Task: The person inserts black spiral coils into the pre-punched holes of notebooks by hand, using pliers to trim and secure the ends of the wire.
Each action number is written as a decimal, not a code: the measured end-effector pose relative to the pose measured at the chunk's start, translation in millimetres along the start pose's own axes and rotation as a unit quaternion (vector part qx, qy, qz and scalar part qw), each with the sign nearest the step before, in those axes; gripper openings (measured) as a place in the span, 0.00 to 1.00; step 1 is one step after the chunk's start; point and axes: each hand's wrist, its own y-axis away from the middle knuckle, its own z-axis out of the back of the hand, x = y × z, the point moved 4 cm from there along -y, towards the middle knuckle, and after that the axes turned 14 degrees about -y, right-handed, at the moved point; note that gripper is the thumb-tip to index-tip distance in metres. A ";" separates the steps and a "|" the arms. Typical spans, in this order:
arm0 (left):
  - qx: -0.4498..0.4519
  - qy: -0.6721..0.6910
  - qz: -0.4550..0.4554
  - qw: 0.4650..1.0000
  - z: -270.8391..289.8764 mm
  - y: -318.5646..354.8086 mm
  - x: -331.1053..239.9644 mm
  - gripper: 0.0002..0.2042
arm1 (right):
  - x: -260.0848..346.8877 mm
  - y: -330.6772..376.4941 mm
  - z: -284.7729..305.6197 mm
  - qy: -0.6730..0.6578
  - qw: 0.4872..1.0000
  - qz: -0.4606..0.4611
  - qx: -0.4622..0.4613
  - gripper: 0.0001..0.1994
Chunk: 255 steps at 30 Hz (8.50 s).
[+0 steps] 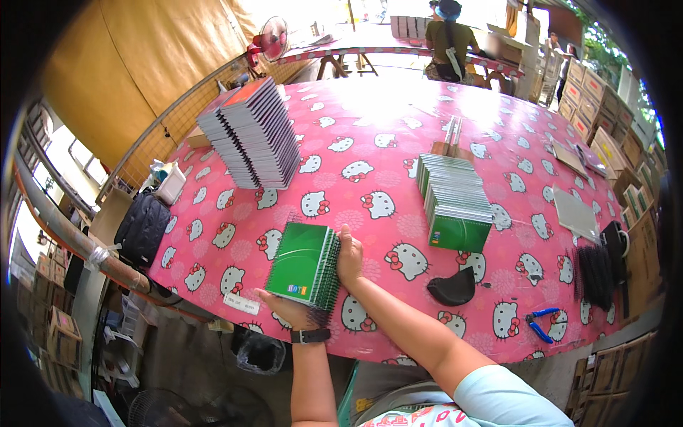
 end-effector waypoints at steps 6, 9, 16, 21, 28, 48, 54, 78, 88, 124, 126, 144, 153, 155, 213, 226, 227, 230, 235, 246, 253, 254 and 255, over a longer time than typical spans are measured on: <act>-0.123 -0.140 -0.229 0.955 54.9 -12.0 -35.6 0.28 | 68.5 14.2 23.1 0.163 0.958 0.131 0.195 0.23; -0.241 -0.274 -0.462 0.808 8.6 35.8 -92.7 0.16 | 151.7 49.9 94.9 0.527 0.751 0.146 0.371 0.25; 0.258 -0.531 -0.559 0.583 -181.6 116.5 16.4 0.06 | 197.2 80.7 267.6 0.706 0.654 0.204 0.178 0.18; 0.358 -0.589 -0.569 0.448 -223.0 77.0 148.8 0.09 | 248.2 97.5 315.5 0.546 0.809 0.216 0.029 0.11; 0.416 -0.608 -0.515 0.438 -241.0 41.3 201.8 0.10 | 315.2 98.6 504.3 0.638 0.687 0.204 -0.281 0.10; 0.460 -0.609 -0.420 0.491 -158.7 148.8 115.7 0.15 | 349.0 77.7 454.8 0.693 0.650 0.197 -0.242 0.19; 0.473 -0.600 -0.439 0.473 -150.0 152.4 111.8 0.19 | 300.1 104.8 325.1 0.341 0.939 0.017 0.047 0.10; 0.495 -0.576 -0.410 0.505 -151.7 158.9 107.1 0.10 | 258.1 114.4 263.8 0.386 0.881 0.112 0.252 0.10; 0.480 -0.585 -0.402 0.516 -155.6 159.6 107.1 0.08 | 258.4 110.8 261.7 0.328 0.886 0.183 0.271 0.07; 0.496 -0.614 -0.410 0.456 -163.9 186.2 115.2 0.09 | 222.9 75.7 314.4 0.597 0.782 0.151 0.098 0.30; 0.490 -0.640 -0.411 0.425 -152.1 179.7 122.0 0.10 | 220.8 78.4 307.9 0.556 0.810 0.155 0.100 0.28; 0.454 -0.649 -0.389 0.470 -132.7 163.8 103.6 0.11 | 240.3 123.2 265.9 0.110 0.950 -0.044 0.289 0.22; 0.417 -0.574 -0.328 0.624 -128.5 141.9 90.4 0.27 | 225.4 104.2 271.6 0.212 0.931 -0.044 0.295 0.21; 0.378 -0.489 -0.226 0.753 -115.3 136.4 100.9 0.30 | 233.3 107.0 268.8 0.087 0.949 -0.044 0.299 0.22; 0.390 -0.505 -0.143 0.756 -111.3 160.9 49.0 0.11 | 252.2 143.5 146.0 0.228 0.899 0.188 0.323 0.11; 0.353 -0.516 -0.127 0.770 -96.0 153.4 31.3 0.13 | 252.5 146.7 124.0 0.270 0.862 0.231 0.360 0.09; 0.342 -0.517 -0.119 0.775 -91.7 152.1 28.6 0.13 | 250.7 147.7 119.0 0.277 0.857 0.236 0.364 0.09; 0.332 -0.539 -0.133 0.763 -84.2 148.2 16.6 0.13 | 245.1 148.6 100.7 0.304 0.840 0.237 0.381 0.09; 0.330 -0.515 -0.140 0.779 -87.6 142.3 7.3 0.21 | 246.7 137.7 97.1 0.284 0.876 0.204 0.331 0.08; 0.131 -0.369 -0.195 0.899 -54.3 100.4 -75.3 0.16 | 202.3 42.8 7.9 0.070 0.972 0.107 0.196 0.06; -0.050 -0.609 -0.426 0.667 -11.0 22.0 -96.3 0.13 | 90.1 -15.8 -29.6 0.171 0.942 0.217 0.191 0.10; -0.055 -0.561 -0.437 0.701 -8.5 25.3 -91.0 0.14 | 77.0 -12.3 -27.3 0.103 0.966 0.142 0.192 0.11; -0.089 -0.475 -0.410 0.773 -9.4 22.5 -85.1 0.15 | 68.6 -12.7 -28.9 0.028 0.974 0.107 0.199 0.11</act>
